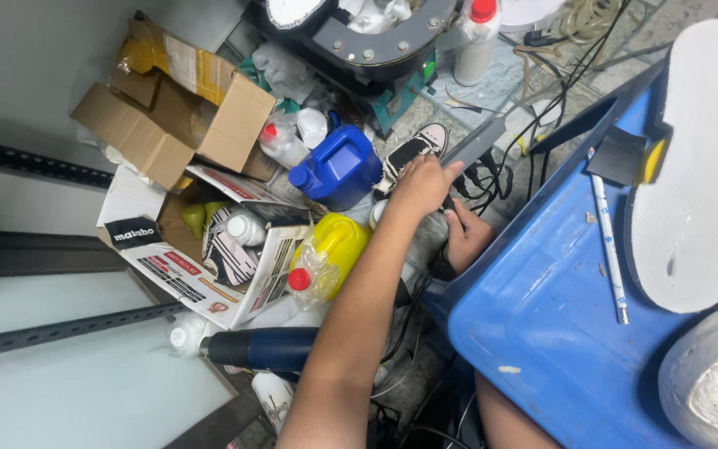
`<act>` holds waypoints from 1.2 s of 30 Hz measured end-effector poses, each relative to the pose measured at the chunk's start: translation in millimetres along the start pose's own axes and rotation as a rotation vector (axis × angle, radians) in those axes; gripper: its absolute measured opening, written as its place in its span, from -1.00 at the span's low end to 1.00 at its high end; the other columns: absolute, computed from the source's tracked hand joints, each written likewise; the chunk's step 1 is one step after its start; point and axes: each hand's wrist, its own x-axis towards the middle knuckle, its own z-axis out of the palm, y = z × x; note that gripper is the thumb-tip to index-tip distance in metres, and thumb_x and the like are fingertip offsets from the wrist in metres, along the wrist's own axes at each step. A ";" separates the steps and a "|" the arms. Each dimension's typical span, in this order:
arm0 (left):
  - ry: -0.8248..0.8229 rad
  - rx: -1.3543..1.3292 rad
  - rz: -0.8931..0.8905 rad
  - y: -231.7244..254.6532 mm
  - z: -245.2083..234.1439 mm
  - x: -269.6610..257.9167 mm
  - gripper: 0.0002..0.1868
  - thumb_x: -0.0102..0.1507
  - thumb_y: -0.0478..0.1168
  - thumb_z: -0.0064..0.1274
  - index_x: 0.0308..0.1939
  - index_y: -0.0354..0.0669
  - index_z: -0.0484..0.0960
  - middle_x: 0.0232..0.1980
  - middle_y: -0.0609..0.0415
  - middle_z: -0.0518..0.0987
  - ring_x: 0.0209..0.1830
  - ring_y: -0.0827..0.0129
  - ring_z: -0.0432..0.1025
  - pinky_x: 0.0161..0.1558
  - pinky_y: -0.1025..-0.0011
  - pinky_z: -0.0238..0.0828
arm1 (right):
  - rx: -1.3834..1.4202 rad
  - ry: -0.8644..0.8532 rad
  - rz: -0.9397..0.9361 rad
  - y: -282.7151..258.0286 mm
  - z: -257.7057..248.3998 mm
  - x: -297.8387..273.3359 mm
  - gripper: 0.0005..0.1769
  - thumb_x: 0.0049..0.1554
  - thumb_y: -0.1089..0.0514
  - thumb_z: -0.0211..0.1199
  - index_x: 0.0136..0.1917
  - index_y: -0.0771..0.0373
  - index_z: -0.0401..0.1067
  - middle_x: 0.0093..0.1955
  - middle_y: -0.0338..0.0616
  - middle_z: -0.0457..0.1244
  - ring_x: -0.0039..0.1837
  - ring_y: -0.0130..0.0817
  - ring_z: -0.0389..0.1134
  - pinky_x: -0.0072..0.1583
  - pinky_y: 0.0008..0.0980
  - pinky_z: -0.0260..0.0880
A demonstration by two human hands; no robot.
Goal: The person scrapes the soles of two white shoes with a utility knife to remove old adhesive and debris. They then use a rotary tool with a grinding bit to further clean and smooth the sole surfaces, working on both shoes sequentially.
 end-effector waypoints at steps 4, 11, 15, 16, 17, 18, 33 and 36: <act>-0.130 -0.099 -0.056 -34.0 11.2 15.3 -0.24 0.38 0.28 -0.10 0.00 -0.51 0.64 0.07 -0.47 0.59 0.18 -0.22 0.49 0.26 0.11 0.39 | -0.145 -0.044 -0.014 -18.6 3.3 2.5 -0.64 0.23 0.22 0.28 0.28 0.35 0.50 0.16 0.23 0.41 0.18 -0.14 0.47 0.20 -0.30 0.43; -0.139 0.093 -0.339 -57.4 62.9 27.8 -0.36 0.20 0.21 0.19 0.05 -0.32 0.66 0.16 -0.34 0.57 0.24 -0.12 0.45 0.24 0.12 0.36 | -0.661 -0.056 0.096 -31.4 -12.6 -44.9 -0.57 0.20 0.12 0.25 0.30 0.35 0.46 0.18 0.24 0.35 0.21 0.00 0.38 0.22 -0.13 0.38; -0.020 0.026 -0.307 -68.5 89.7 24.9 -0.46 0.21 -0.13 0.21 0.21 -0.33 0.54 0.13 -0.39 0.59 0.20 -0.16 0.47 0.23 0.12 0.38 | -0.722 -0.100 0.157 -50.3 -22.7 -76.7 -0.59 0.20 0.11 0.20 0.26 0.34 0.45 0.20 0.23 0.33 0.23 0.02 0.36 0.24 -0.10 0.36; 0.019 -0.027 -0.273 -67.8 89.4 23.0 -0.46 0.18 -0.14 0.22 0.20 -0.31 0.56 0.13 -0.37 0.59 0.19 -0.13 0.48 0.22 0.15 0.39 | -0.732 -0.119 0.167 -56.7 -25.5 -86.4 -0.60 0.20 0.11 0.19 0.25 0.34 0.44 0.20 0.22 0.32 0.23 0.02 0.35 0.24 -0.09 0.35; 0.056 -0.080 -0.240 -66.7 86.1 19.9 -0.45 0.15 -0.15 0.23 0.20 -0.30 0.58 0.12 -0.36 0.60 0.19 -0.11 0.49 0.22 0.17 0.40 | -0.745 -0.138 0.179 -63.7 -28.9 -95.7 -0.61 0.20 0.11 0.18 0.24 0.34 0.44 0.21 0.22 0.32 0.23 0.03 0.35 0.24 -0.08 0.35; 0.085 -0.135 -0.200 -61.5 83.3 15.6 -0.44 0.13 -0.17 0.24 0.19 -0.28 0.59 0.12 -0.35 0.60 0.18 -0.09 0.50 0.22 0.20 0.41 | -0.754 -0.155 0.192 -71.2 -34.9 -105.4 -0.61 0.20 0.10 0.17 0.23 0.34 0.44 0.21 0.22 0.32 0.24 0.03 0.34 0.25 -0.07 0.34; 0.155 -1.187 0.092 117.1 -80.9 -259.6 -0.76 0.42 -0.23 -0.05 0.05 -0.35 0.55 -0.35 0.13 0.46 -0.35 0.46 0.36 -0.19 0.47 0.38 | -0.328 -0.773 0.085 -295.4 -345.7 -194.9 -0.71 0.22 0.10 0.20 0.17 0.20 0.52 0.10 -0.12 0.41 0.21 -0.21 0.45 0.23 -0.26 0.42; -0.092 -1.547 0.042 146.2 -16.0 -349.7 -0.87 0.35 -0.28 -0.08 -0.13 -0.32 0.46 -0.08 -0.10 0.50 -0.06 0.21 0.45 0.07 0.28 0.41 | -0.753 0.025 0.176 -324.5 -401.6 -175.5 -0.67 0.04 0.04 0.31 0.06 0.20 0.51 0.01 -0.11 0.40 0.09 -0.15 0.46 0.13 -0.22 0.43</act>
